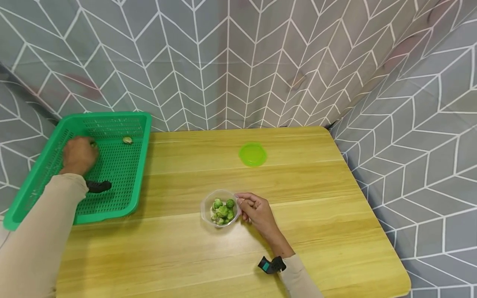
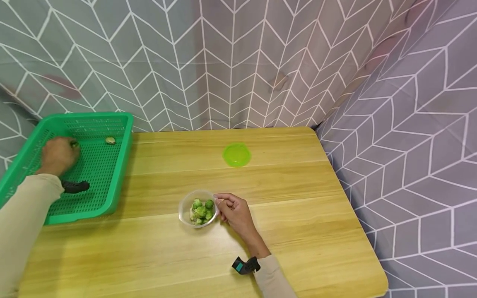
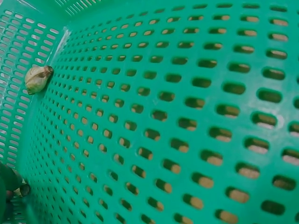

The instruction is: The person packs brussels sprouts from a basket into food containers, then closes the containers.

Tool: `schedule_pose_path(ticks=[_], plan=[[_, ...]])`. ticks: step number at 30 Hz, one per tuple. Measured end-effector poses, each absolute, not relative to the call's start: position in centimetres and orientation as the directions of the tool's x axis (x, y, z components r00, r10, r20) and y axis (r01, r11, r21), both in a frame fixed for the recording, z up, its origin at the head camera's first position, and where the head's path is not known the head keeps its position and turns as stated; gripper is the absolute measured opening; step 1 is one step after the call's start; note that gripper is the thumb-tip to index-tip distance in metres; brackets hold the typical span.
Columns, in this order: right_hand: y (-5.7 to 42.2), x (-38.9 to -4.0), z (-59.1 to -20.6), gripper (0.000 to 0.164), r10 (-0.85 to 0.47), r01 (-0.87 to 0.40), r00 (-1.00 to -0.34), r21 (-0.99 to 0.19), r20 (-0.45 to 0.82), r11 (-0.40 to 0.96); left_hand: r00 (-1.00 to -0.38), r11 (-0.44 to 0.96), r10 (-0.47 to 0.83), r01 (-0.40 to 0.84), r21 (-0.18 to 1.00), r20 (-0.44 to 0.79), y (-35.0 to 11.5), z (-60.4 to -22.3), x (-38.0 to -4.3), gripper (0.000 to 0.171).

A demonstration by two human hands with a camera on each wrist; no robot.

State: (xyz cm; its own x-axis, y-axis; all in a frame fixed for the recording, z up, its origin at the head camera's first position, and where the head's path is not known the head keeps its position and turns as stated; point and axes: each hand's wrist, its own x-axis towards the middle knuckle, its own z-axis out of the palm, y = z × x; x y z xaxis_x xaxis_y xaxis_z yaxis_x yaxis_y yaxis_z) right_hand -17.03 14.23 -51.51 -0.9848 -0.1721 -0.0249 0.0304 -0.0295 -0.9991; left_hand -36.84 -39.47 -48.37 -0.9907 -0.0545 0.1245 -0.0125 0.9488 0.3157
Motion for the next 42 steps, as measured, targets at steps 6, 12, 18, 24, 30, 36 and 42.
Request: schedule_pose_path(ticks=[6, 12, 18, 24, 30, 36, 42], plan=[[14.3, -17.2, -51.9, 0.024, -0.173, 0.037, -0.984, -0.999, -0.032, -0.028, -0.992, 0.958, -0.061, -0.027, 0.286, 0.113, -39.6, -48.0, -36.8, 0.037], [14.6, -17.7, -53.9, 0.024, -0.172, 0.044, -0.984, -0.998, -0.036, -0.044, -0.992, 0.955, -0.070, -0.037, 0.294, 0.104, -39.5, -48.0, -36.8, 0.035], [14.4, -17.7, -54.6, 0.025, -0.175, 0.023, -0.984, -0.998, -0.012, -0.060, -0.988, 0.948, -0.077, -0.031, 0.316, 0.136, -39.7, -47.6, -36.0, 0.031], [14.5, -17.7, -54.2, 0.025, -0.175, 0.039, -0.984, -0.998, -0.030, -0.051, -0.989, 0.934, -0.077, -0.027, 0.357, 0.126, -39.7, -46.8, -35.3, 0.034], [14.5, -17.6, -54.4, 0.025, -0.158, 0.029, -0.987, -0.999, -0.025, -0.026, -0.984, 0.913, -0.081, -0.010, 0.408, 0.158, -39.4, -46.0, -34.3, 0.034], [14.6, -17.6, -54.5, 0.025, -0.155, 0.019, -0.988, -0.999, -0.014, -0.030, -0.981, 0.908, -0.046, 0.038, 0.418, 0.189, -38.8, -45.2, -33.4, 0.032], [14.6, -17.5, -54.1, 0.025, -0.169, 0.058, -0.984, -0.997, -0.048, -0.052, -0.985, 0.879, -0.044, 0.042, 0.476, 0.170, -37.1, -44.2, -31.7, 0.036]])
